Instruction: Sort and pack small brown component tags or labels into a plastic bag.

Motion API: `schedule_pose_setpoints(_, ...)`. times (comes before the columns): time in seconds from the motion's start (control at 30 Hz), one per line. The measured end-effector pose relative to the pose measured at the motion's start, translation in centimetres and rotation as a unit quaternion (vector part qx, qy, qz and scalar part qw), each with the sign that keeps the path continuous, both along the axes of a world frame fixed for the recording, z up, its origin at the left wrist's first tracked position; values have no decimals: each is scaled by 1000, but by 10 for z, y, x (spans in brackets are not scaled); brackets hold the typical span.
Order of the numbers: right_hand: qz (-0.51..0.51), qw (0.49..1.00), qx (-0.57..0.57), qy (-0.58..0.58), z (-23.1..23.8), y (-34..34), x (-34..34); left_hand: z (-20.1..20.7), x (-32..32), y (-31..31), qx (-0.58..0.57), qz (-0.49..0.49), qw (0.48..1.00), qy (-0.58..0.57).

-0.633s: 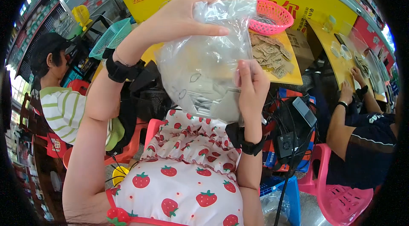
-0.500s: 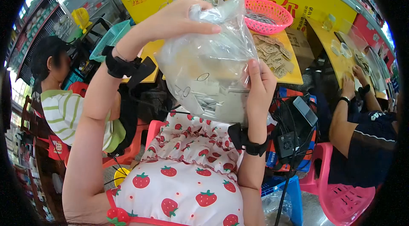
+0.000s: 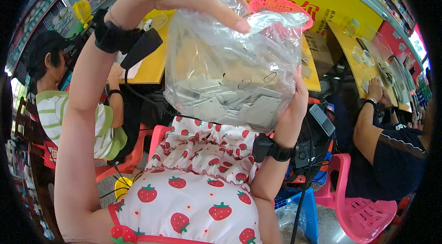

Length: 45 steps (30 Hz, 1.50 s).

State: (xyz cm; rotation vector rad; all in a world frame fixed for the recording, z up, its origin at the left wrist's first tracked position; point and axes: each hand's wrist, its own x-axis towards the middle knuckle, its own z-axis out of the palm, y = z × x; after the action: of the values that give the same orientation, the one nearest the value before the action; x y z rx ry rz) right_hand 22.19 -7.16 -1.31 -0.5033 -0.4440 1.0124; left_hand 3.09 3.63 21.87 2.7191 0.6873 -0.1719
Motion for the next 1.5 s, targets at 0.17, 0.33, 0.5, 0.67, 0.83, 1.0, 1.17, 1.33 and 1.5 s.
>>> schedule_pose_setpoints(0.17,-11,1000,-3,16,7,-2,-20,-46,11,7,70,-96,989,-87)
schedule_pose_setpoints(0.33,5,999,31,18,0,-1,-26,-46,26,1,-56,-153,987,-6)
schedule_pose_setpoints(0.5,-269,910,-12,-315,16,-9,-6,-16,45,15,-58,-109,988,-93)
schedule_pose_setpoints(0.67,-607,692,-40,-387,24,-20,6,30,80,17,-12,-32,962,-273)
schedule_pose_setpoints(0.83,-541,739,92,-391,26,-34,-2,64,142,72,-246,-42,890,-382)
schedule_pose_setpoints(1.0,-414,817,52,-398,19,-34,9,69,251,102,-524,-108,786,-311)
schedule_pose_setpoints(1.17,-351,819,-49,-451,17,-32,25,39,361,146,-525,-136,772,-331)
schedule_pose_setpoints(1.33,-353,816,-50,-455,11,-32,44,-13,449,165,-563,-148,701,-411)
schedule_pose_setpoints(1.5,-350,825,-85,-435,2,-32,60,-58,496,144,-583,-158,664,-441)
